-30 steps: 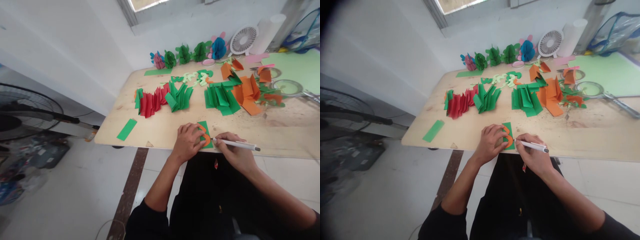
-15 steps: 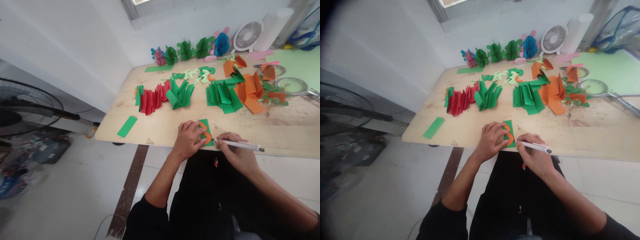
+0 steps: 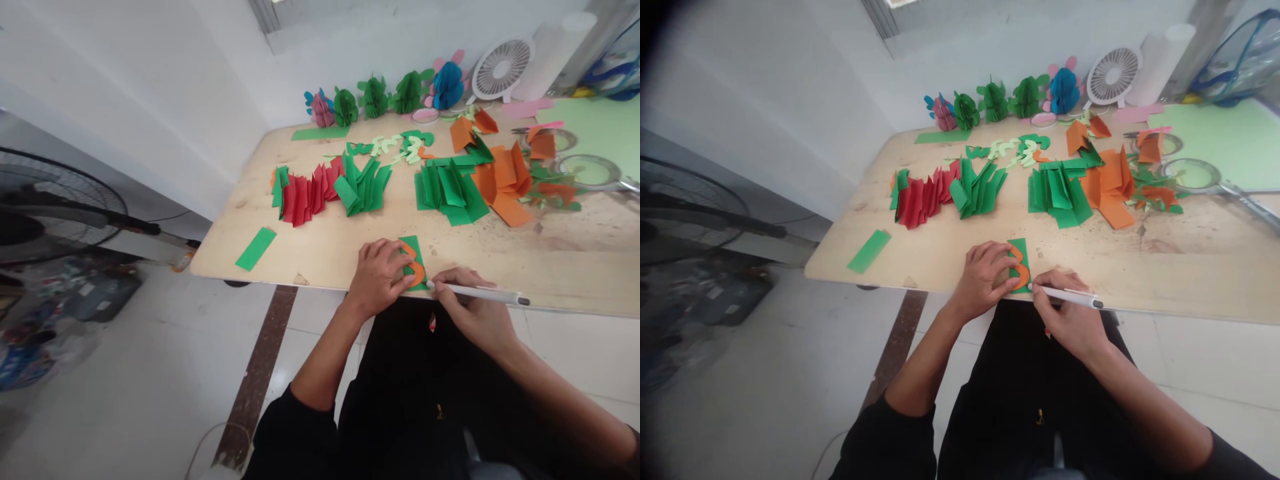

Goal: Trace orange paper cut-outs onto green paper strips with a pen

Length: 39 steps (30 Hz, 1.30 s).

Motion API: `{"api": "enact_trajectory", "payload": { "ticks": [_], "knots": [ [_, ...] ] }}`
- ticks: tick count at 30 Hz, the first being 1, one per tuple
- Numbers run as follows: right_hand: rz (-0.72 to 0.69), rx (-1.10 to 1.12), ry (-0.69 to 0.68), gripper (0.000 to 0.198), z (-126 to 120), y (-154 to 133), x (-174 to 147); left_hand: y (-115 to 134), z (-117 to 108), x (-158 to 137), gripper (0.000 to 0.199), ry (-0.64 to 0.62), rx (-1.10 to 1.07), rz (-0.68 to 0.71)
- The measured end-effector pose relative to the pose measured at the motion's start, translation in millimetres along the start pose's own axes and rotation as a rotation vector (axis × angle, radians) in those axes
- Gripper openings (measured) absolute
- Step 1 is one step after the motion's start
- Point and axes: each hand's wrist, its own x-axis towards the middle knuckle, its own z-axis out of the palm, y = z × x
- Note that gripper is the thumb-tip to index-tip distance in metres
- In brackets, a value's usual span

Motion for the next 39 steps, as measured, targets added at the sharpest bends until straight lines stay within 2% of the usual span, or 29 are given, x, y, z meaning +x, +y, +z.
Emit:
{"api": "enact_trajectory", "payload": {
  "ticks": [15,25,34,39],
  "knots": [
    [-0.030,-0.004,-0.046,0.018,4.7,-11.4,-1.4,0.0,0.9,-0.7,0.024,0.014,0.015,0.012],
    [0.076,0.090,0.042,0.018,-7.4,1.7,1.7,0.1,0.3,0.0,0.023,-0.002,0.005,-0.004],
    [-0.402,-0.146,0.001,0.030,1.8,10.2,4.7,-0.5,0.6,-0.6,0.025,-0.001,0.008,-0.007],
    [-0.513,-0.236,0.011,0.035,3.6,12.6,5.5,0.3,-0.9,-1.0,0.024,0.000,-0.006,0.004]
  ]
}}
